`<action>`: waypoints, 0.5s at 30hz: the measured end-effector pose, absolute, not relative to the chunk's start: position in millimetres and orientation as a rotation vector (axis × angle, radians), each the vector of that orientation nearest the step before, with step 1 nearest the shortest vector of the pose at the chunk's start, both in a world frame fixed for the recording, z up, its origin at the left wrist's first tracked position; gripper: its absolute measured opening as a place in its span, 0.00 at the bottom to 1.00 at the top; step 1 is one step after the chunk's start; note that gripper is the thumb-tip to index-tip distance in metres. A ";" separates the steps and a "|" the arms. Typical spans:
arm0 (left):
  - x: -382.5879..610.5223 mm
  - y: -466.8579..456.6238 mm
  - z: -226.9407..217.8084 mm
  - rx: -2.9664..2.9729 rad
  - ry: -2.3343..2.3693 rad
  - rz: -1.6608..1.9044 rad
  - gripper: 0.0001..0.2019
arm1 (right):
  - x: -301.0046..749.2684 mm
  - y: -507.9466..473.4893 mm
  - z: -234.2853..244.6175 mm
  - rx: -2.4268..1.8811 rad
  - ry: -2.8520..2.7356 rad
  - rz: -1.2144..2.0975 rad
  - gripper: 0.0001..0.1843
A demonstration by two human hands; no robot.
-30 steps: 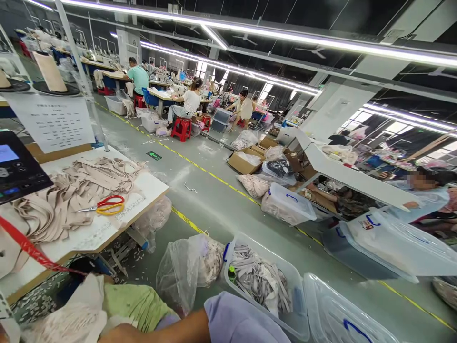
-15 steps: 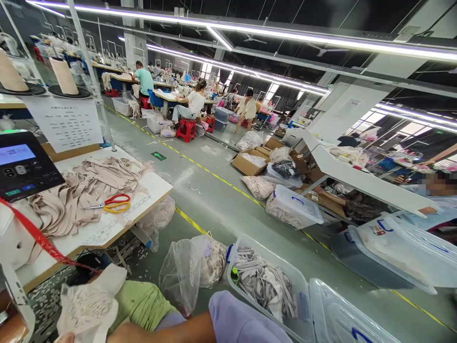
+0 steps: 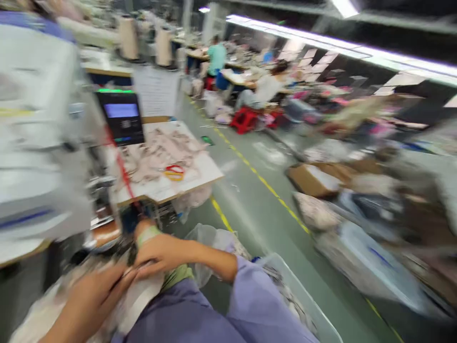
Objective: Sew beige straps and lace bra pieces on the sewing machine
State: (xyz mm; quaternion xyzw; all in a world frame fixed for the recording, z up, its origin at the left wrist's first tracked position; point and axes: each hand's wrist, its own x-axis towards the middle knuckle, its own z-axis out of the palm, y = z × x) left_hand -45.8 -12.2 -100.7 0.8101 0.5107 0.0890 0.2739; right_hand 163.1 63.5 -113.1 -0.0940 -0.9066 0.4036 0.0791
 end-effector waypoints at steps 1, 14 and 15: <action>-50.4 -13.0 -91.6 2.138 1.447 0.164 0.25 | 160.7 62.1 -110.2 -0.309 -2.676 1.110 0.17; -107.7 34.8 -65.0 1.567 1.716 0.560 0.15 | 125.6 106.9 -102.3 -1.030 -2.287 1.497 0.19; -108.8 38.2 -68.7 1.579 1.723 0.596 0.14 | 124.1 111.5 -101.4 -1.048 -2.290 1.513 0.19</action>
